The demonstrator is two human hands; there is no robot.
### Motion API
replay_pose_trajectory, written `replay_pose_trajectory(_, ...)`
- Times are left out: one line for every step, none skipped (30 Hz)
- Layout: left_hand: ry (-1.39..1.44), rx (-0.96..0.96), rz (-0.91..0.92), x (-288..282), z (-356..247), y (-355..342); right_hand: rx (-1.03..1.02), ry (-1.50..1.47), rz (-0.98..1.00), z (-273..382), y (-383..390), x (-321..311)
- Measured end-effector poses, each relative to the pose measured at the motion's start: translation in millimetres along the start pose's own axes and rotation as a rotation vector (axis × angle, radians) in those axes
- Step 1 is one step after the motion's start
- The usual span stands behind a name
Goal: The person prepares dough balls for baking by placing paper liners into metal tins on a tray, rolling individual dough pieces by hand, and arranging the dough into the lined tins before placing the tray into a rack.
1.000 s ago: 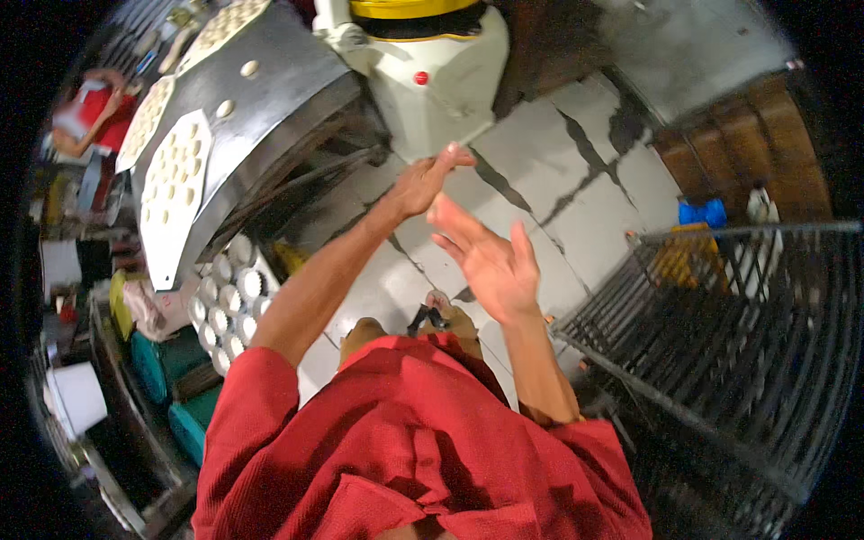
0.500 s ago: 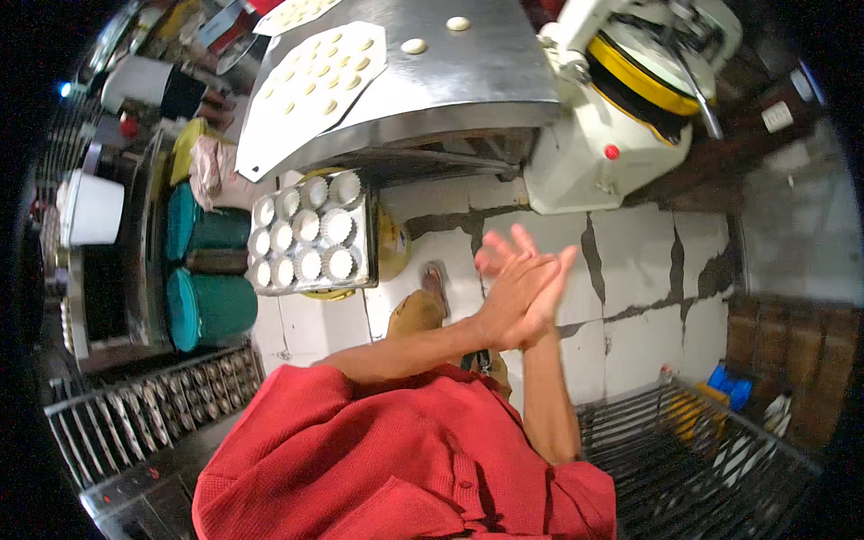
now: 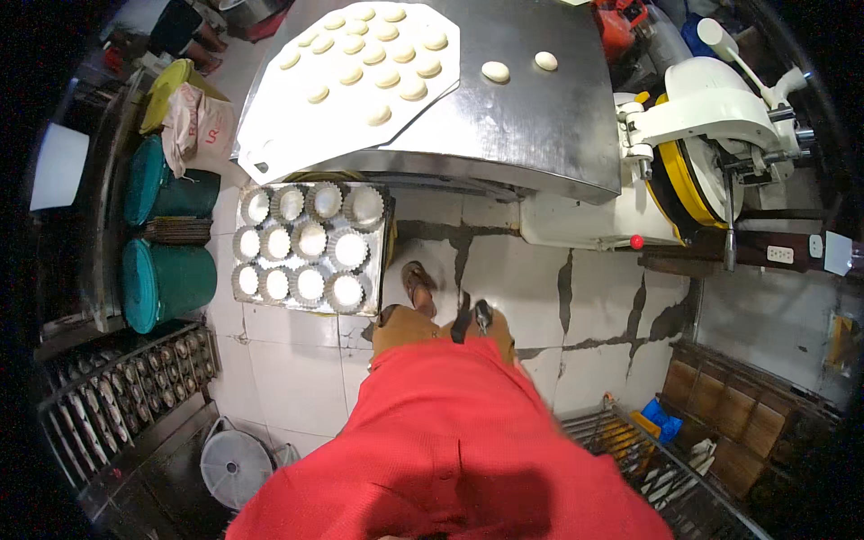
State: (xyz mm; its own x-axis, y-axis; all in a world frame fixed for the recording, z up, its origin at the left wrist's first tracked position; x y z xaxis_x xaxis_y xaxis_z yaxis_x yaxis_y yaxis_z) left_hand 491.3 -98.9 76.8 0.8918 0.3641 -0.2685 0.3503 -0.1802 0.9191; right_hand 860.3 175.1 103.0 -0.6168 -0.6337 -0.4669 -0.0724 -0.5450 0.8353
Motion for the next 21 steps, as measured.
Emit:
replay_pose_trajectory(0.047,-0.005,-0.005,1,-4,7,-0.005,-0.003,0.012,23,4,-9)
replay_pose_trajectory(0.080,-0.015,-0.012,-2,-4,16,-0.002,-0.005,0.031,40,11,-11)
replay_pose_trajectory(0.108,-0.015,-0.007,0,-9,23,0.007,-0.005,0.038,54,21,-21)
replay_pose_trajectory(0.135,-0.013,-0.008,1,-15,30,0.016,-0.006,0.055,69,30,-28)
replay_pose_trajectory(0.157,-0.007,-0.023,-1,-20,37,0.021,-0.008,0.083,83,36,-30)
replay_pose_trajectory(0.176,-0.002,-0.034,-3,-26,43,0.026,-0.008,0.112,98,41,-34)
replay_pose_trajectory(0.195,0.007,-0.042,-5,-35,52,0.035,-0.004,0.138,114,50,-40)
replay_pose_trajectory(0.216,0.015,-0.053,-7,-44,61,0.045,0.006,0.166,135,56,-44)
replay_pose_trajectory(0.234,0.030,-0.062,-8,-57,70,0.057,0.016,0.192,155,62,-48)
replay_pose_trajectory(0.243,0.059,-0.074,-11,-77,81,0.064,0.020,0.217,177,67,-55)
replay_pose_trajectory(0.250,0.090,-0.083,-13,-100,90,0.069,0.023,0.243,198,68,-63)
replay_pose_trajectory(0.253,0.138,-0.092,-15,-129,100,0.045,0.036,0.276,221,63,-75)
replay_pose_trajectory(0.256,0.207,-0.106,-17,-166,111,-0.005,0.056,0.302,242,52,-90)
replay_pose_trajectory(0.262,0.287,-0.120,-18,-208,120,-0.179,0.080,0.311,263,26,-115)
replay_pose_trajectory(0.262,0.392,-0.127,-14,-256,127,-0.346,0.099,0.297,282,1,-142)
replay_pose_trajectory(0.275,0.511,-0.169,-12,-306,133,-0.458,0.022,0.118,353,-2,-169)
replay_pose_trajectory(0.258,0.657,-0.183,-2,-363,137,-0.596,0.047,-0.152,397,-25,-205)
replay_pose_trajectory(0.235,0.838,-0.209,12,-422,137,-0.777,0.030,-0.397,443,-37,-243)
replay_pose_trajectory(0.146,1.023,-0.224,31,-480,139,-0.821,-0.016,-0.637,471,-67,-281)
replay_pose_trajectory(0.059,1.208,-0.244,53,-536,140,-0.962,-0.034,-0.798,501,-95,-313)
replay_pose_trajectory(0.013,1.294,-0.271,78,-586,138,-0.963,0.011,-0.891,523,-130,-339)
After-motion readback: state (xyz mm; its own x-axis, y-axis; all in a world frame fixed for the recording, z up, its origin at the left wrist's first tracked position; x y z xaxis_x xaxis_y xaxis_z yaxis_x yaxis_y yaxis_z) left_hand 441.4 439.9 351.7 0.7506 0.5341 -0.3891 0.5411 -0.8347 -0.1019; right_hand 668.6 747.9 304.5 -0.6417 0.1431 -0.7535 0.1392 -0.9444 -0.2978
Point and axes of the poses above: each hand's wrist, its own y-axis away from the middle knuckle, its own x-axis out of the palm, z = x × y, the point moved 6 cm from there along -y, towards the middle knuckle, and after that the axes turned 14 degrees about -z, right-handed, at the moved point
